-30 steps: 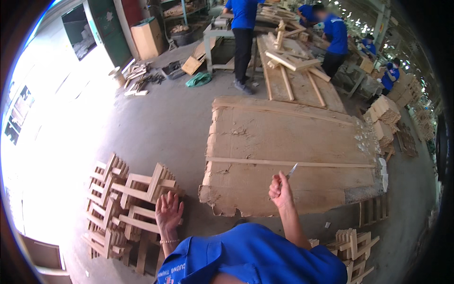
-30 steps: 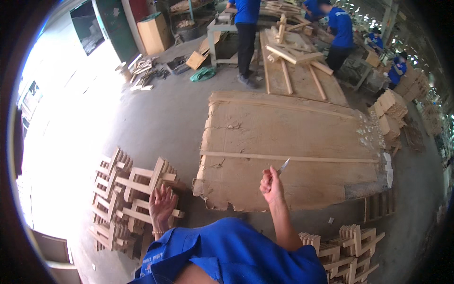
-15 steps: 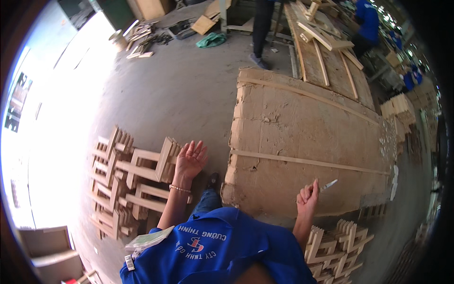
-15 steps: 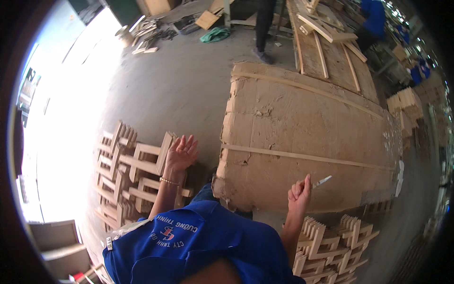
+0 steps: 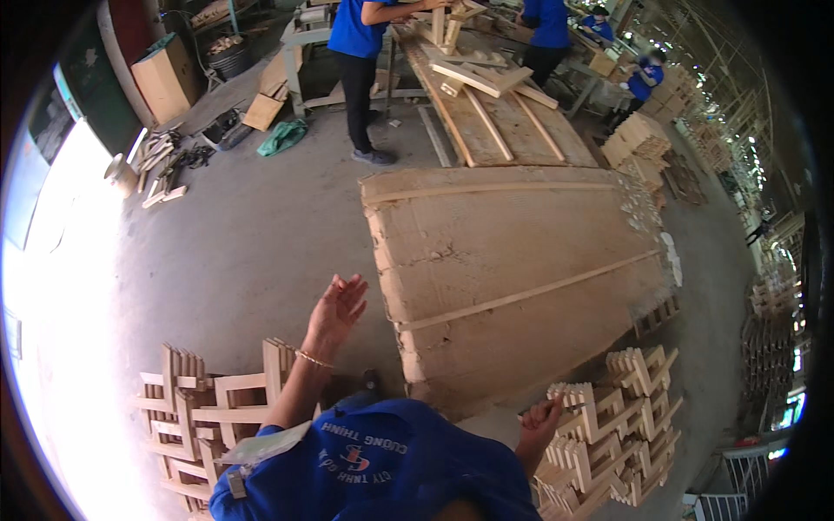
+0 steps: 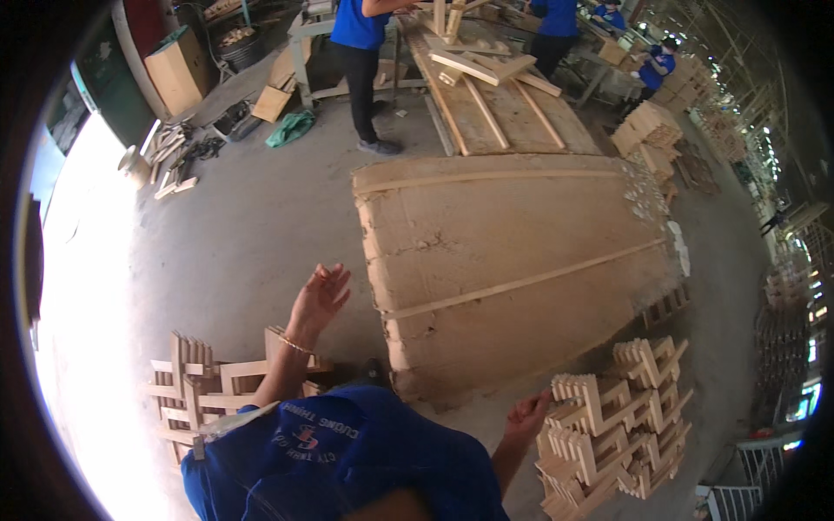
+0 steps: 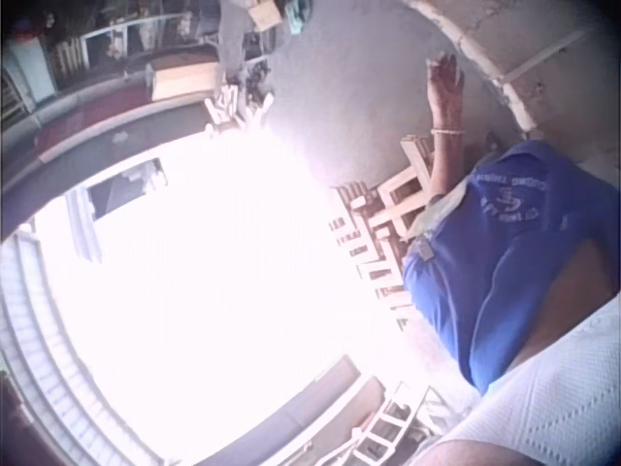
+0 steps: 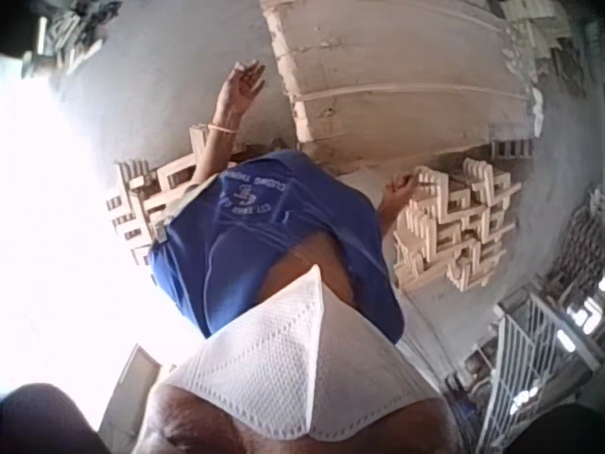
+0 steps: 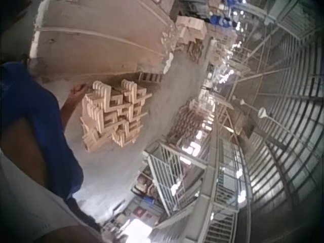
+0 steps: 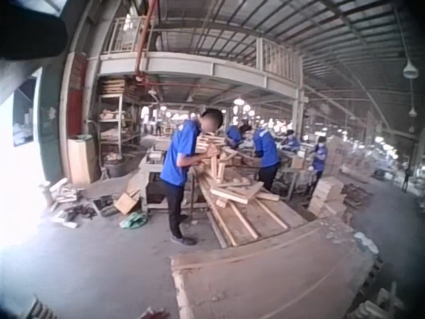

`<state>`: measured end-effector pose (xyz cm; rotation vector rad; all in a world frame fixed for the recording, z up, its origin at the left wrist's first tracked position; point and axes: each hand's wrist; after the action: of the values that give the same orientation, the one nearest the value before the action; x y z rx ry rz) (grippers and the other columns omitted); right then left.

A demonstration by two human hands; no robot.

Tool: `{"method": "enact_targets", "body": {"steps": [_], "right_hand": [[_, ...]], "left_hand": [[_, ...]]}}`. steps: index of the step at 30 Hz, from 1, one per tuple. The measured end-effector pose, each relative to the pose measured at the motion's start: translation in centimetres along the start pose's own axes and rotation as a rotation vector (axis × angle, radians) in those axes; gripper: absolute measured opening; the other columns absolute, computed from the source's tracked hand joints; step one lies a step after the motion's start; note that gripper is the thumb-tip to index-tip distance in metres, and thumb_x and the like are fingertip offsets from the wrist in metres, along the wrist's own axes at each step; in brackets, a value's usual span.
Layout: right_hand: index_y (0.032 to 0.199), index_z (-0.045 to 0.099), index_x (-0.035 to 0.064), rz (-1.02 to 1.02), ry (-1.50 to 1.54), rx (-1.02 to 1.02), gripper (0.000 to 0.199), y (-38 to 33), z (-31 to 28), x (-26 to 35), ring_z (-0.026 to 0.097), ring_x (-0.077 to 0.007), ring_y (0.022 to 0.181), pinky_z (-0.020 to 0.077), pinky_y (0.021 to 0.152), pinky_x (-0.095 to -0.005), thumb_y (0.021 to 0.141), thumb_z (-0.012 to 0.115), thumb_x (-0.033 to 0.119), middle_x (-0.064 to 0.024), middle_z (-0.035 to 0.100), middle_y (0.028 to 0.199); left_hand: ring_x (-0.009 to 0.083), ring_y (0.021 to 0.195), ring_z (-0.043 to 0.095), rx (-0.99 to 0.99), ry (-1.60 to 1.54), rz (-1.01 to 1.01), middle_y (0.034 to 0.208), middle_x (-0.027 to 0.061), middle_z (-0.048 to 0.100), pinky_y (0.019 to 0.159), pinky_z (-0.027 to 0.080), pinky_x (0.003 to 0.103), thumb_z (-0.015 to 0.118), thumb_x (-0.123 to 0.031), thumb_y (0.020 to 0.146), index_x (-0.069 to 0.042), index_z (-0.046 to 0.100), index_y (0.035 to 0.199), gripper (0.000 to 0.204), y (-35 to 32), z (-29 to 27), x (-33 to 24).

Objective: The person repeatedly picks up L-shaped wooden frames from a pile, uses a small metal tool to scrape or smooth the inner corners, and places the frames back onto the pile. The task is performed one at a time in a repetitive cycle.

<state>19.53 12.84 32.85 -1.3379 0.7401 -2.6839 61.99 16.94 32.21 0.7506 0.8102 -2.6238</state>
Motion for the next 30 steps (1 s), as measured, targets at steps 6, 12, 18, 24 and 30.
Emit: {"method": "enact_targets", "body": {"steps": [6,12,18,24,30], "right_hand": [[0.108,0.058,0.0085,-0.073,-0.04,-0.004,0.031,-1.5,-3.7,-0.5,0.023,-0.0026,0.037,0.0169,0.03,-0.0197,0.093,0.05,0.035,0.0058,0.031,0.05],[0.112,0.057,0.0066,-0.093,0.007,0.033,0.037,-2.8,-3.0,-1.6,0.024,-0.003,0.04,0.0189,0.033,-0.0197,0.093,0.051,0.037,0.0055,0.032,0.052],[0.105,0.06,0.0067,-0.074,-0.036,0.126,0.034,1.5,9.9,-4.6,0.023,-0.0031,0.04,0.0189,0.034,-0.0201,0.093,0.049,0.037,0.0051,0.029,0.052],[0.104,0.062,0.0085,0.048,-0.103,0.316,0.032,7.0,29.7,-13.5,0.025,-0.0031,0.04,0.0204,0.034,-0.0191,0.093,0.051,0.037,0.0049,0.034,0.052],[0.101,0.062,0.0092,0.235,-0.006,0.41,0.03,12.0,41.8,-18.7,0.027,-0.0014,0.04,0.0229,0.034,-0.0172,0.093,0.05,0.036,0.0066,0.038,0.056]], "left_hand": [[0.0215,0.122,0.044,0.209,-0.074,-0.05,0.124,0.0005,0.054,0.102,0.03,0.046,0.04,-0.042,0.095,-0.019,0.054,0.085,0.029,-1.2,2.3,-0.4],[0.0265,0.125,0.041,0.523,-0.34,-0.145,0.139,0.0076,0.041,0.104,0.028,0.049,0.023,-0.059,0.092,-0.013,0.037,0.135,0.065,-0.9,6.1,-4.6],[0.0264,0.125,0.041,0.541,-0.187,-0.112,0.139,0.0104,0.04,0.103,0.03,0.045,0.027,-0.056,0.093,-0.01,0.033,0.139,0.066,5.2,3.3,-10.8],[0.0248,0.122,0.044,0.292,0.49,0.1,0.133,0.0115,0.047,0.101,0.032,0.039,0.034,-0.045,0.095,-0.008,0.041,0.134,0.054,14.8,-3.4,-21.2],[0.0218,0.115,0.051,0.159,0.622,-0.005,0.125,0.0117,0.054,0.098,0.035,0.036,0.042,-0.039,0.094,-0.005,0.046,0.129,0.048,21.8,-4.3,-29.8]]}}
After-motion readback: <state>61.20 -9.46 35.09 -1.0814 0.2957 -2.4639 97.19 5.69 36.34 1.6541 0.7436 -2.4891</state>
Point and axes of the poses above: each hand's wrist, its own y-axis towards the middle knuckle, its own z-axis out of the palm, x = y × z
